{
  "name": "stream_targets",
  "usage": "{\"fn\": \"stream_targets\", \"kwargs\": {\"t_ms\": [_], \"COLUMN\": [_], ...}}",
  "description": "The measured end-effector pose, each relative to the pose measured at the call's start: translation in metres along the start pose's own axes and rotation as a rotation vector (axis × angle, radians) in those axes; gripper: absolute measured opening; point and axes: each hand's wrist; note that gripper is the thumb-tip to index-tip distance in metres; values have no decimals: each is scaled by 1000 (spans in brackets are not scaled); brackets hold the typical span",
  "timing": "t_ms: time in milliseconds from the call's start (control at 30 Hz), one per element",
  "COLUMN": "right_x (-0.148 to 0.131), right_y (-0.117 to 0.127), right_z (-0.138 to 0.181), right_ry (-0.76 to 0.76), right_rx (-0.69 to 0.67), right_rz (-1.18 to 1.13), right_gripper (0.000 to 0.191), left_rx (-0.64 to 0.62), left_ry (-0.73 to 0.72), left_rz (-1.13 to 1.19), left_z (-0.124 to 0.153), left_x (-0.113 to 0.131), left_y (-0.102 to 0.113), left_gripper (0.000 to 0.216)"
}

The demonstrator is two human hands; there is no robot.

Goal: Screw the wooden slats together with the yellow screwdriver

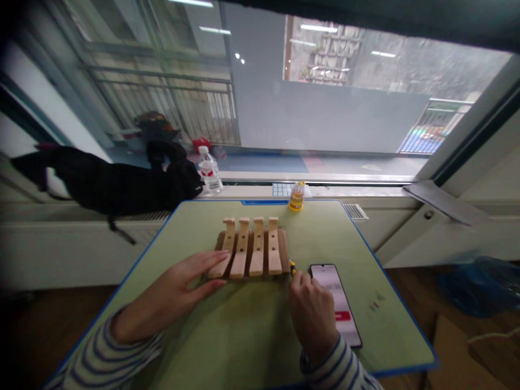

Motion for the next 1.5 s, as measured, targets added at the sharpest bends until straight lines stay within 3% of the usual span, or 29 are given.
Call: {"fn": "stream_targets", "kwargs": {"t_ms": [167,333,567,767,900,1200,1500], "right_x": [-1,1,-1,-22,-46,-70,-60], "right_y": [-4,-6,2,-1,-8,-9,-16], "right_z": [3,3,13,30,31,28,32], "right_ry": [3,33,33,259,362,434,418], "right_rx": [-1,7,38,73,33,-33,-20], "right_rz": [8,3,-20,-286,-347,-410,-409], "right_gripper": [17,19,19,27,26,21,29], "left_rx": [53,-25,-117,-161,-168,-227,-278], "left_ry": [254,426,445,422,366,266,432], "left_rz": [-40,-56,-35,-12,5,42,-42], "left_z": [27,46,52,60,62,31,12], "left_x": [-25,-42,-39,-44,-50,-62,-62], "left_y": [18,13,-3,-6,-6,-7,-29], "left_gripper": [38,36,33,35,34,33,37]}}
Point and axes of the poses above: each hand's wrist, its own z-axis away from the middle knuckle, its own y-axis out of the back of the hand, x = y × z, and after that the axes turned 11 degrees about -z, right-handed
